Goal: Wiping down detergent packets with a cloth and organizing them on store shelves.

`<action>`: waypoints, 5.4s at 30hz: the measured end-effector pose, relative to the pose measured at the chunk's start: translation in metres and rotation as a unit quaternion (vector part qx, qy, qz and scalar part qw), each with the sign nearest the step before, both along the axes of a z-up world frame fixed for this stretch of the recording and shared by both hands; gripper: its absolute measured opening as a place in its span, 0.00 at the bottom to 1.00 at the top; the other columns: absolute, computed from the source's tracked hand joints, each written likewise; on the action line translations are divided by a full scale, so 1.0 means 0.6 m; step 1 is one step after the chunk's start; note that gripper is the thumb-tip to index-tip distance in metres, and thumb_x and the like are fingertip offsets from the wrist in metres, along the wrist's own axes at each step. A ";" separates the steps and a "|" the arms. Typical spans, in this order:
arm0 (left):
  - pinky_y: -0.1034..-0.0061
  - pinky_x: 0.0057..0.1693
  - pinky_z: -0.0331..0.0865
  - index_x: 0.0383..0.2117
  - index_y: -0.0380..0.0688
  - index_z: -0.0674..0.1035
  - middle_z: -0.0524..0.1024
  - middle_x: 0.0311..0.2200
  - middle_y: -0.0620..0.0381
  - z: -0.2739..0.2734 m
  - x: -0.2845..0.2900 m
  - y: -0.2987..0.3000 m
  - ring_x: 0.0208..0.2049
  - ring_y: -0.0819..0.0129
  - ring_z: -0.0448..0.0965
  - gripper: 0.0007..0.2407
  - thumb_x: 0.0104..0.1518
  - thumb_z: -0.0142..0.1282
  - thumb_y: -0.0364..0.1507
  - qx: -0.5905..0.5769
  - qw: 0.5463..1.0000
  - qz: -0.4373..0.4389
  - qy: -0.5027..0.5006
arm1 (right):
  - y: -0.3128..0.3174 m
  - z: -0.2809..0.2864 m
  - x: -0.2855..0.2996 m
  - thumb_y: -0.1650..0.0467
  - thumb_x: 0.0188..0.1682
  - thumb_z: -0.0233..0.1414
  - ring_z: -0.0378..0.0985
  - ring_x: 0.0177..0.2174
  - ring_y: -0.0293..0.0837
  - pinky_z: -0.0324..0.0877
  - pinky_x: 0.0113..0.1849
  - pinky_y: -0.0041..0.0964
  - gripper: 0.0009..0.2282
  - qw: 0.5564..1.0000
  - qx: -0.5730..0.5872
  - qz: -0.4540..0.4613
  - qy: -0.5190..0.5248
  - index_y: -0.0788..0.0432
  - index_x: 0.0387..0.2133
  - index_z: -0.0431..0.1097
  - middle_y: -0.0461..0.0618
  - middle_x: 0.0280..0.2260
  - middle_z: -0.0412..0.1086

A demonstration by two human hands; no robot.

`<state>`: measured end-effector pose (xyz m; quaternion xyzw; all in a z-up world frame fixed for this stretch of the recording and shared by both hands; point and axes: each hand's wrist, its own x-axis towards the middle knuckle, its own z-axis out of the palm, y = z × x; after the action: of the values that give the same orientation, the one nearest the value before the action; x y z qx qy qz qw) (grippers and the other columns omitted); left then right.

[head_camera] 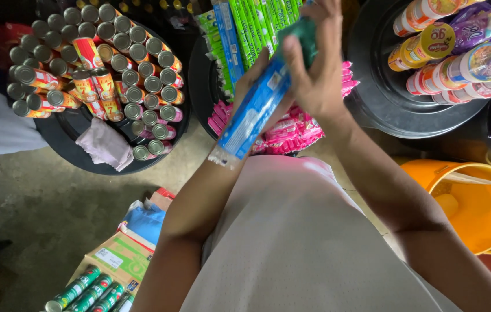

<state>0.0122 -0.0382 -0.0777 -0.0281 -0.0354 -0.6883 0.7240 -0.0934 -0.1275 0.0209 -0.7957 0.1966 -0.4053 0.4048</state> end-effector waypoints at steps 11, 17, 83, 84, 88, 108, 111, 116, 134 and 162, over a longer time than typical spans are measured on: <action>0.56 0.68 0.63 0.65 0.42 0.64 0.69 0.61 0.47 0.037 -0.002 -0.065 0.63 0.56 0.69 0.30 0.67 0.38 0.54 -0.024 0.999 -0.022 0.000 | -0.005 0.032 0.003 0.62 0.60 0.55 0.59 0.65 0.62 0.59 0.64 0.51 0.20 0.992 0.018 -0.091 0.083 0.64 0.57 0.66 0.62 0.63 0.58; 0.45 0.75 0.45 0.74 0.40 0.53 0.49 0.74 0.47 0.021 0.016 -0.095 0.76 0.60 0.47 0.40 0.64 0.28 0.60 -0.054 0.998 0.022 -0.019 | 0.128 0.059 -0.003 0.62 0.56 0.60 0.45 0.70 0.64 0.46 0.69 0.61 0.21 0.979 -0.128 0.047 0.149 0.64 0.55 0.69 0.61 0.67 0.58; 0.65 0.66 0.66 0.68 0.33 0.59 0.70 0.59 0.46 0.198 -0.022 0.097 0.60 0.61 0.70 0.32 0.63 0.59 0.40 0.178 0.887 -0.022 -0.425 | -0.102 -0.274 -0.105 0.63 0.62 0.44 0.78 0.45 0.48 0.72 0.55 0.44 0.13 0.608 0.759 0.137 -0.187 0.59 0.48 0.71 0.53 0.42 0.76; 0.70 0.66 0.63 0.69 0.32 0.55 0.70 0.60 0.46 0.205 -0.019 0.102 0.62 0.64 0.69 0.33 0.67 0.57 0.41 0.109 0.791 0.007 -0.602 | -0.106 -0.286 -0.113 0.65 0.64 0.44 0.78 0.46 0.48 0.71 0.55 0.44 0.12 0.618 0.743 0.137 -0.217 0.58 0.50 0.72 0.52 0.43 0.76; 0.67 0.43 0.74 0.76 0.43 0.59 0.81 0.41 0.43 0.231 -0.007 0.109 0.34 0.55 0.78 0.31 0.67 0.48 0.43 0.288 0.611 -0.110 -0.729 | -0.106 -0.351 -0.110 0.62 0.63 0.44 0.78 0.45 0.48 0.71 0.55 0.45 0.15 0.591 0.761 0.164 -0.212 0.60 0.47 0.73 0.52 0.43 0.76; 0.67 0.41 0.73 0.54 0.38 0.73 0.80 0.35 0.46 0.418 0.045 0.090 0.33 0.56 0.80 0.17 0.57 0.48 0.17 0.158 0.327 -0.004 -0.932 | -0.023 -0.211 -0.055 0.64 0.56 0.46 0.76 0.49 0.48 0.73 0.51 0.38 0.28 0.584 0.737 0.336 -0.049 0.60 0.70 0.52 0.60 0.55 0.68; 0.64 0.37 0.66 0.54 0.43 0.77 0.75 0.28 0.45 0.454 0.042 0.099 0.26 0.53 0.73 0.10 0.69 0.47 0.23 0.278 0.257 -0.030 -0.925 | -0.026 -0.193 -0.065 0.63 0.56 0.52 0.73 0.45 0.45 0.71 0.47 0.40 0.32 0.565 0.735 0.372 -0.050 0.58 0.72 0.50 0.53 0.54 0.68; 0.72 0.51 0.73 0.52 0.39 0.74 0.77 0.44 0.48 0.455 0.058 0.139 0.43 0.60 0.80 0.06 0.75 0.45 0.21 0.119 0.317 0.189 -0.922 | -0.028 -0.179 -0.070 0.62 0.49 0.60 0.74 0.44 0.50 0.70 0.49 0.45 0.35 0.536 0.725 0.431 -0.029 0.58 0.69 0.53 0.59 0.49 0.69; 0.67 0.70 0.61 0.70 0.49 0.57 0.61 0.67 0.62 0.214 0.152 0.112 0.64 0.60 0.65 0.20 0.78 0.39 0.42 0.030 0.767 0.555 -0.319 | 0.068 0.044 -0.042 0.79 0.49 0.66 0.72 0.57 0.46 0.68 0.60 0.41 0.28 0.982 0.111 0.148 -0.020 0.60 0.62 0.63 0.54 0.58 0.67; 0.59 0.67 0.65 0.66 0.36 0.63 0.67 0.64 0.47 0.286 0.126 -0.207 0.62 0.56 0.71 0.27 0.64 0.53 0.39 0.017 0.928 0.276 -0.250 | 0.034 0.082 -0.130 0.72 0.47 0.53 0.77 0.45 0.48 0.72 0.48 0.45 0.27 0.816 0.551 0.111 -0.135 0.66 0.63 0.58 0.57 0.50 0.71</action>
<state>0.0878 -0.1622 0.0937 0.1680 -0.2098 -0.4463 0.8536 -0.1715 -0.1069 0.0700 -0.3928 0.2409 -0.2849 0.8405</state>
